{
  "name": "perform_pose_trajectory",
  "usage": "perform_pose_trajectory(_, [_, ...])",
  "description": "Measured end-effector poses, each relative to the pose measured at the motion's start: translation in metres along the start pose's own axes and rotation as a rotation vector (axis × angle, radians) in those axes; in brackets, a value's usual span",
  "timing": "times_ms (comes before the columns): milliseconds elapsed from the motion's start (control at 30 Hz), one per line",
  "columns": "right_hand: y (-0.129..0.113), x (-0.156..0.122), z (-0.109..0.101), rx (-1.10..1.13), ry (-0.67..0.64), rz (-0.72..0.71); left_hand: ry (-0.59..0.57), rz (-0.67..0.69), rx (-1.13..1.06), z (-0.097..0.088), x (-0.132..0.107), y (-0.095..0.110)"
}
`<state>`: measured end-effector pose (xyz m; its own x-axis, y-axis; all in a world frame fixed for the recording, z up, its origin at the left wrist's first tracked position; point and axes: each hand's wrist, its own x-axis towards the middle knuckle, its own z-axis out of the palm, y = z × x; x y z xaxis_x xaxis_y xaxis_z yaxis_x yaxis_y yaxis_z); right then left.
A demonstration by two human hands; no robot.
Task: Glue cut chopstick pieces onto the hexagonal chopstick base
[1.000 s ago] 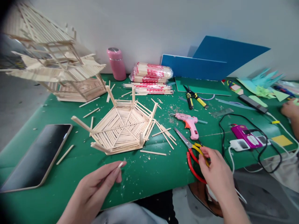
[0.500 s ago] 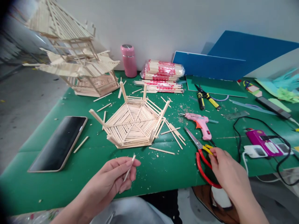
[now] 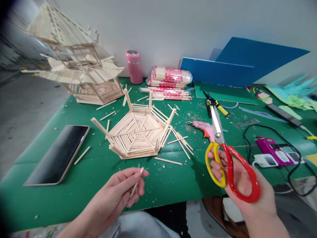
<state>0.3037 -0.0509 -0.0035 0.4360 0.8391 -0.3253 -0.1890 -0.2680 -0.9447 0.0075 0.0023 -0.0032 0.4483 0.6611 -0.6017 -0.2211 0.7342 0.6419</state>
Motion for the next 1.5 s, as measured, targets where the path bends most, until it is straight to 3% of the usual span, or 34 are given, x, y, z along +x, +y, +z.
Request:
perform_pose_trajectory(200, [0.007,-0.036,0.035,-0.337,-0.163,-0.077,0.031,0.058,0.069,0.004,-0.003,0.002])
perform_pose_trajectory(333, [0.017,-0.050,0.053,-0.682,-0.250,-0.161,0.064,0.137,0.100,0.008,-0.008,0.003])
perform_pose_trajectory(433, [0.021,-0.051,0.059,-0.866,-0.390,-0.221,0.106,0.203,0.138,0.006,-0.013,0.003])
perform_pose_trajectory(567, [0.026,-0.052,0.059,-1.157,-0.393,-0.481,0.129,0.289,0.260,0.001,-0.017,0.003])
perform_pose_trajectory(667, [0.029,-0.055,0.059,-1.294,-0.422,-0.549,0.137,0.365,0.341,-0.001,-0.019,0.004])
perform_pose_trajectory(1033, [0.023,-0.057,0.072,-1.333,-0.570,-0.439,0.084,0.509,0.566,-0.006,-0.018,-0.001])
perform_pose_trajectory(1500, [0.017,-0.060,0.083,-1.263,-0.582,-0.402,0.060,0.592,0.699,-0.008,-0.018,-0.001])
